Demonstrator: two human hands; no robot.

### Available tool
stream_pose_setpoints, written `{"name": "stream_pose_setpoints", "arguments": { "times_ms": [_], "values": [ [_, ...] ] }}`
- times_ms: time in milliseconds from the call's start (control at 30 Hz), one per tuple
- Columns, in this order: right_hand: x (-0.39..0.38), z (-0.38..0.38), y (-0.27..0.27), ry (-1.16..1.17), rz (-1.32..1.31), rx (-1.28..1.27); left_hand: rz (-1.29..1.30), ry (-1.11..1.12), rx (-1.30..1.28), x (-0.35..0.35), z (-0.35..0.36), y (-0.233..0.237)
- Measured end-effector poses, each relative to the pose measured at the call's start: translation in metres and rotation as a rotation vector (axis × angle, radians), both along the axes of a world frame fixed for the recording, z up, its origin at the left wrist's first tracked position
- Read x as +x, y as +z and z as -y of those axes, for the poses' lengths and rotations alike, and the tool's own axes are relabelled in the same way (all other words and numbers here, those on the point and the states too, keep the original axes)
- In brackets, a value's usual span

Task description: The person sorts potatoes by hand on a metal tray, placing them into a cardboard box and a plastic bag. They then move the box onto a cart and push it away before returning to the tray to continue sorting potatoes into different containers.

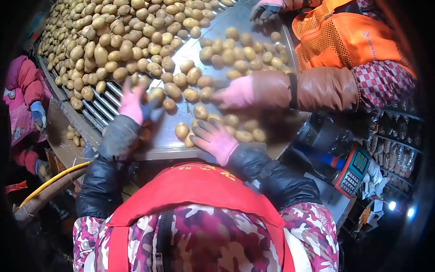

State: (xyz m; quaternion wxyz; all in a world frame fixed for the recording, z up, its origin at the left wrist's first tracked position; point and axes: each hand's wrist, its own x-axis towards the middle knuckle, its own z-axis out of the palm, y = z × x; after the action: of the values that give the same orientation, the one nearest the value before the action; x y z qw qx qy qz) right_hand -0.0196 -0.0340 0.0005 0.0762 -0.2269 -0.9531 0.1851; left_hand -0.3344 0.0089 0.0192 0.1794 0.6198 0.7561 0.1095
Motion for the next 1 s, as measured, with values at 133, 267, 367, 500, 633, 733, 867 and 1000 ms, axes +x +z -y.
{"name": "stream_pose_setpoints", "arguments": {
  "times_ms": [133, 267, 367, 500, 633, 733, 867, 1000],
  "values": [
    [-0.028, -0.019, -0.006, 0.073, -0.022, -0.008, 0.223, -0.48, 0.218, 0.039, 0.026, -0.003],
    [-0.074, -0.054, -0.02, 0.166, -0.008, 0.138, 0.248, -0.329, 0.265, 0.019, 0.015, 0.014],
    [-0.122, -0.088, 0.0, 0.112, -0.175, 0.152, 0.107, -0.023, 0.371, -0.011, 0.008, 0.006],
    [-0.192, -0.135, -0.007, 0.026, -0.207, 0.231, 0.021, 0.13, 0.386, -0.045, 0.0, -0.005],
    [-0.203, -0.211, 0.01, 0.017, 0.082, 0.122, -0.062, 0.109, 0.34, -0.05, -0.002, -0.011],
    [-0.161, -0.241, -0.014, -0.106, 0.093, 0.135, -0.126, 0.095, 0.32, -0.052, -0.014, -0.001],
    [-0.091, -0.247, 0.006, -0.104, 0.231, 0.084, -0.185, 0.057, 0.418, -0.053, -0.05, -0.005],
    [-0.055, -0.3, 0.03, -0.251, 0.365, -0.242, -0.216, -0.064, 0.475, -0.052, -0.1, -0.004]
  ]
}}
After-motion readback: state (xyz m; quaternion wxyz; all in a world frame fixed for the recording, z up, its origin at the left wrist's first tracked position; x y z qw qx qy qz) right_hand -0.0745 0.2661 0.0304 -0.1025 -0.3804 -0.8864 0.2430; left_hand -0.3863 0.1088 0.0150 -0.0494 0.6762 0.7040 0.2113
